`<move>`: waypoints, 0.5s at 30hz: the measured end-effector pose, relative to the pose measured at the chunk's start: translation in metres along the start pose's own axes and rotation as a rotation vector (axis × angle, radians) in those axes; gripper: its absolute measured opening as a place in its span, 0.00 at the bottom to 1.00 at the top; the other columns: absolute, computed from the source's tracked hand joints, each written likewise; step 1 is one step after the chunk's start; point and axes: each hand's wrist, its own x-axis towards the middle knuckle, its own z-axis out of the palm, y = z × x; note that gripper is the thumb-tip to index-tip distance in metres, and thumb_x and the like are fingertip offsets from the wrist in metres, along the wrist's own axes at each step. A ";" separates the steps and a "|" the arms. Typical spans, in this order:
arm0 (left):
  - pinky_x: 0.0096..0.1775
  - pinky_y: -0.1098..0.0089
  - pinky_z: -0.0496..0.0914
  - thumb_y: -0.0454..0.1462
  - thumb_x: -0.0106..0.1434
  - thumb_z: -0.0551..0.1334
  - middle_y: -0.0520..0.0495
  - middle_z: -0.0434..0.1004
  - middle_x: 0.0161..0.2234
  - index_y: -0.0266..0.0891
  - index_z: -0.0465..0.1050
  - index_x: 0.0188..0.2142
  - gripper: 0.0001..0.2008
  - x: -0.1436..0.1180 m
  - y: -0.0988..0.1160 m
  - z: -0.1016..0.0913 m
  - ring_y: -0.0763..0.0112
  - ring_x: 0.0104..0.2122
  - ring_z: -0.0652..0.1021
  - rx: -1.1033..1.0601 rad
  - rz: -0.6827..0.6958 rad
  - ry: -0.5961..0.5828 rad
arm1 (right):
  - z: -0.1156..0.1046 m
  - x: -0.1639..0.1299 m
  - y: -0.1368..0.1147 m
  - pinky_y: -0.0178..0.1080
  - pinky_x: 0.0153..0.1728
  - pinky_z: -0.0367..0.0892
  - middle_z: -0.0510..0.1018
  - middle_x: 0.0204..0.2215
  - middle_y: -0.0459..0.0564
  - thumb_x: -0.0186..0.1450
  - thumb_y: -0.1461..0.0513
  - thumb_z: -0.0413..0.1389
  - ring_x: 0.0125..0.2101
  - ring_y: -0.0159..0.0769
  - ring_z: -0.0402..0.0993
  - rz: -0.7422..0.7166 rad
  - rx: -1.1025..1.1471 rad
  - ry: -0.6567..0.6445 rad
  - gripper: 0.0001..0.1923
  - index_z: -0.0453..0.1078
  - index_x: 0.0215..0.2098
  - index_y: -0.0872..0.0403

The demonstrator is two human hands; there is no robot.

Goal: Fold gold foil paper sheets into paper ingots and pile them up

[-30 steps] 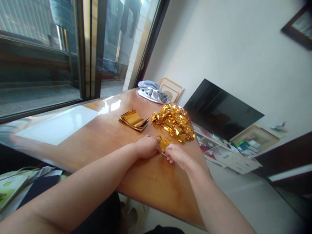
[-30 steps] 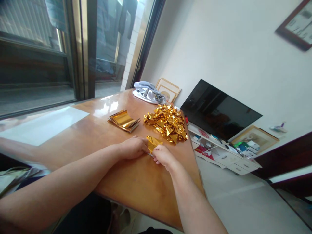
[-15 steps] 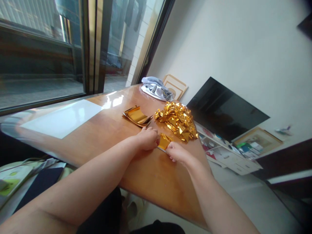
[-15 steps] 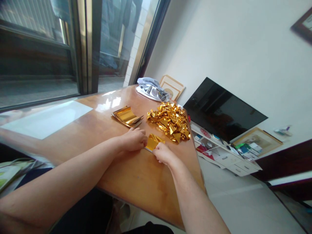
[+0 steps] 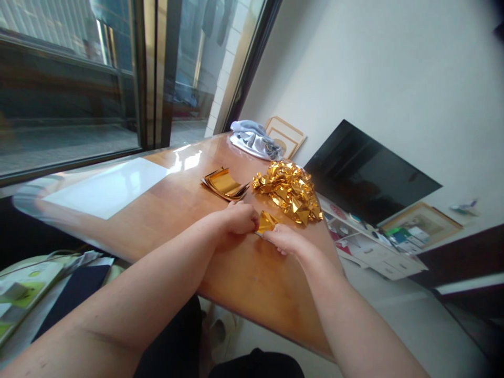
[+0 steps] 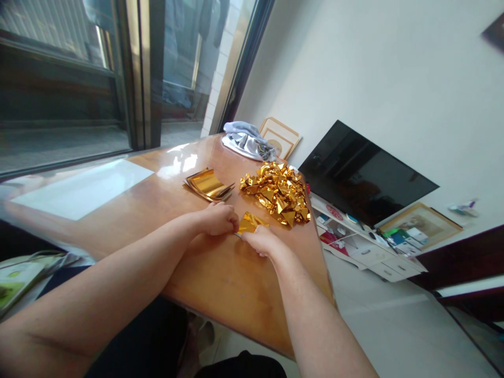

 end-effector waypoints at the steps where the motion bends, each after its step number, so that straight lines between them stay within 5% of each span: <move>1: 0.48 0.59 0.64 0.38 0.55 0.61 0.51 0.82 0.39 0.51 0.83 0.34 0.11 0.000 0.000 0.000 0.60 0.39 0.75 -0.002 -0.005 -0.006 | 0.001 0.002 0.002 0.33 0.19 0.59 0.74 0.21 0.47 0.64 0.53 0.58 0.20 0.33 0.66 -0.009 -0.012 -0.009 0.11 0.74 0.38 0.52; 11: 0.50 0.56 0.62 0.44 0.58 0.58 0.46 0.82 0.38 0.47 0.82 0.32 0.13 0.003 0.001 0.003 0.56 0.42 0.74 0.036 -0.033 0.016 | 0.003 0.023 0.005 0.33 0.29 0.66 0.81 0.30 0.48 0.59 0.61 0.60 0.29 0.36 0.72 -0.129 -0.138 0.013 0.06 0.76 0.36 0.51; 15: 0.51 0.55 0.58 0.45 0.57 0.60 0.46 0.81 0.33 0.45 0.80 0.28 0.12 0.002 0.004 0.007 0.55 0.41 0.74 0.047 -0.018 0.055 | -0.005 0.013 0.005 0.34 0.23 0.63 0.77 0.21 0.47 0.57 0.59 0.63 0.21 0.34 0.69 -0.064 -0.114 -0.036 0.05 0.75 0.31 0.53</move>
